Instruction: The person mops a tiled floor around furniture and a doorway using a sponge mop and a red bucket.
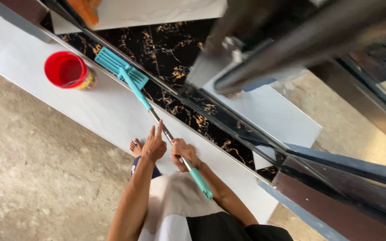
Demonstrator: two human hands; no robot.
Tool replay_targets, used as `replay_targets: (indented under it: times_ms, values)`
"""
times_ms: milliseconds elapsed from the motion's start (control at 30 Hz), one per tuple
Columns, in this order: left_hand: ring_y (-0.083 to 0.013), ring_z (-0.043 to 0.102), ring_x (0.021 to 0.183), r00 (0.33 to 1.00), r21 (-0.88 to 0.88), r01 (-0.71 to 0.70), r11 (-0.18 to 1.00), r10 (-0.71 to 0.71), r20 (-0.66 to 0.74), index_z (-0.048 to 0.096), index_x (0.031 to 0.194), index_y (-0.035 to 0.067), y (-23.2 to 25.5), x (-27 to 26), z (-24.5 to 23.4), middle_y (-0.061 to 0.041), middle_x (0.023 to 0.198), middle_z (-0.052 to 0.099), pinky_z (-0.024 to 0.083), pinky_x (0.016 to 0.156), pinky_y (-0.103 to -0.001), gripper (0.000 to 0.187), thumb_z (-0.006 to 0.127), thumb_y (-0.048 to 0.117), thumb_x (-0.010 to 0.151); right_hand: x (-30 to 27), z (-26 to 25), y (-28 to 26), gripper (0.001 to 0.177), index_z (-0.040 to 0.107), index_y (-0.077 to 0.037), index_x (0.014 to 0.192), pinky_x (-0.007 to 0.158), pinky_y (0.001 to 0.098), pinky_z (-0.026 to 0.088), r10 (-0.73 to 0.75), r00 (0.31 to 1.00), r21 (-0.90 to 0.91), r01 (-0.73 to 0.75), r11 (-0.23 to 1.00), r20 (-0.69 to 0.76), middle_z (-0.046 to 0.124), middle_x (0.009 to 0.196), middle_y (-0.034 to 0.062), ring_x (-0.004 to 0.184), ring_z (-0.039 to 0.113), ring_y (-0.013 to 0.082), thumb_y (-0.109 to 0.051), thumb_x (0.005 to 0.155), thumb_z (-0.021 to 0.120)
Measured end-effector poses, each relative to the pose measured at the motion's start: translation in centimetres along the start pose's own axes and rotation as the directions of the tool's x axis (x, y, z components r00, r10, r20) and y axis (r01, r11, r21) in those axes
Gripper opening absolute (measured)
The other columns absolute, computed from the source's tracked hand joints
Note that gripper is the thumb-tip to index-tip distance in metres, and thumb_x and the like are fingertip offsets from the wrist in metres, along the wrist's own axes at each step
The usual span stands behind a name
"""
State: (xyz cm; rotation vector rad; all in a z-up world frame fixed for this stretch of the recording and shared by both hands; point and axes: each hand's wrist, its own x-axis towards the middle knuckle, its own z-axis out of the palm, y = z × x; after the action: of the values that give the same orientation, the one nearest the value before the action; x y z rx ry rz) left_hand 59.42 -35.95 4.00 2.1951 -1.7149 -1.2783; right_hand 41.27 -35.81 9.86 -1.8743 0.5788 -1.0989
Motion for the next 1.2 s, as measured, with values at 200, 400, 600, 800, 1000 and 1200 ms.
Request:
replay_targets:
  times_ms: [200, 400, 600, 800, 1000, 1200]
  values:
    - [-0.0487, 0.045, 0.137, 0.995, 0.103, -0.096, 0.99, 0.093, 0.039, 0.007, 0.163, 0.025, -5.8, 4.0, -7.2, -0.03, 0.16, 0.028, 0.042, 0.111, -0.05, 0.095, 0.061, 0.012, 0.086, 5.4, 5.7, 2.3, 0.023, 0.045, -0.01, 0.076, 0.109, 0.048, 0.051, 0.082, 0.994, 0.057, -0.077, 0.995, -0.078, 0.052, 0.075, 0.0053, 0.07, 0.055, 0.0216, -0.003, 0.093, 0.059]
    - [-0.0482, 0.046, 0.135, 0.989, 0.132, -0.103, 0.986, 0.087, 0.123, 0.01, 0.163, 0.024, -12.1, 5.8, -14.6, -0.027, 0.161, 0.028, 0.041, 0.113, -0.048, 0.092, 0.062, 0.014, 0.088, 12.0, 11.2, 4.0, 0.018, 0.051, -0.008, 0.077, 0.106, 0.0446, 0.049, 0.108, 0.976, 0.108, -0.088, 0.99, -0.191, 0.052, 0.069, 0.0039, 0.068, 0.056, 0.0195, -0.009, 0.093, 0.059]
    - [-0.0452, 0.05, 0.133, 0.995, 0.001, -0.097, 0.995, 0.096, 0.032, 0.022, 0.161, 0.018, -16.6, 7.5, -19.6, -0.027, 0.154, 0.039, 0.043, 0.111, -0.048, 0.085, 0.063, 0.012, 0.086, 18.4, 14.9, 6.1, 0.02, 0.051, -0.007, 0.078, 0.105, 0.0427, 0.047, 0.092, 0.976, 0.143, -0.065, 0.988, -0.195, 0.057, 0.072, 0.0045, 0.07, 0.057, 0.0192, -0.013, 0.095, 0.057]
    - [-0.0467, 0.051, 0.13, 0.993, -0.077, -0.103, 0.992, 0.098, -0.067, 0.026, 0.159, 0.013, -21.4, 10.1, -23.0, -0.027, 0.15, 0.043, 0.045, 0.108, -0.049, 0.083, 0.066, 0.012, 0.086, 25.4, 17.0, 10.5, 0.025, 0.051, -0.007, 0.076, 0.104, 0.0423, 0.047, 0.108, 0.97, 0.171, -0.071, 0.983, -0.218, 0.053, 0.069, 0.0041, 0.07, 0.055, 0.0186, -0.018, 0.097, 0.058]
    - [-0.0461, 0.056, 0.124, 0.997, -0.056, 0.048, 0.997, -0.051, -0.054, 0.023, 0.159, 0.013, -24.3, 13.7, -29.0, -0.028, 0.151, 0.039, 0.05, 0.103, -0.049, 0.085, 0.065, 0.012, 0.086, 31.2, 12.7, 15.8, 0.034, 0.037, -0.013, 0.067, 0.083, 0.0392, 0.048, 0.246, 0.836, 0.472, 0.018, 0.881, -0.491, 0.041, 0.057, -0.001, 0.053, 0.038, 0.0128, -0.016, 0.098, 0.05]
    - [-0.0494, 0.052, 0.13, 0.963, -0.028, -0.188, 0.982, 0.179, -0.204, 0.028, 0.158, 0.013, -22.3, 19.4, -33.2, -0.029, 0.151, 0.039, 0.049, 0.106, -0.051, 0.081, 0.066, 0.009, 0.087, 35.2, 10.3, 15.3, 0.034, 0.034, -0.011, 0.067, 0.072, 0.0358, 0.039, 0.297, 0.867, 0.584, -0.007, 0.811, -0.401, 0.034, 0.057, -0.0006, 0.055, 0.033, 0.0125, -0.011, 0.097, 0.051]
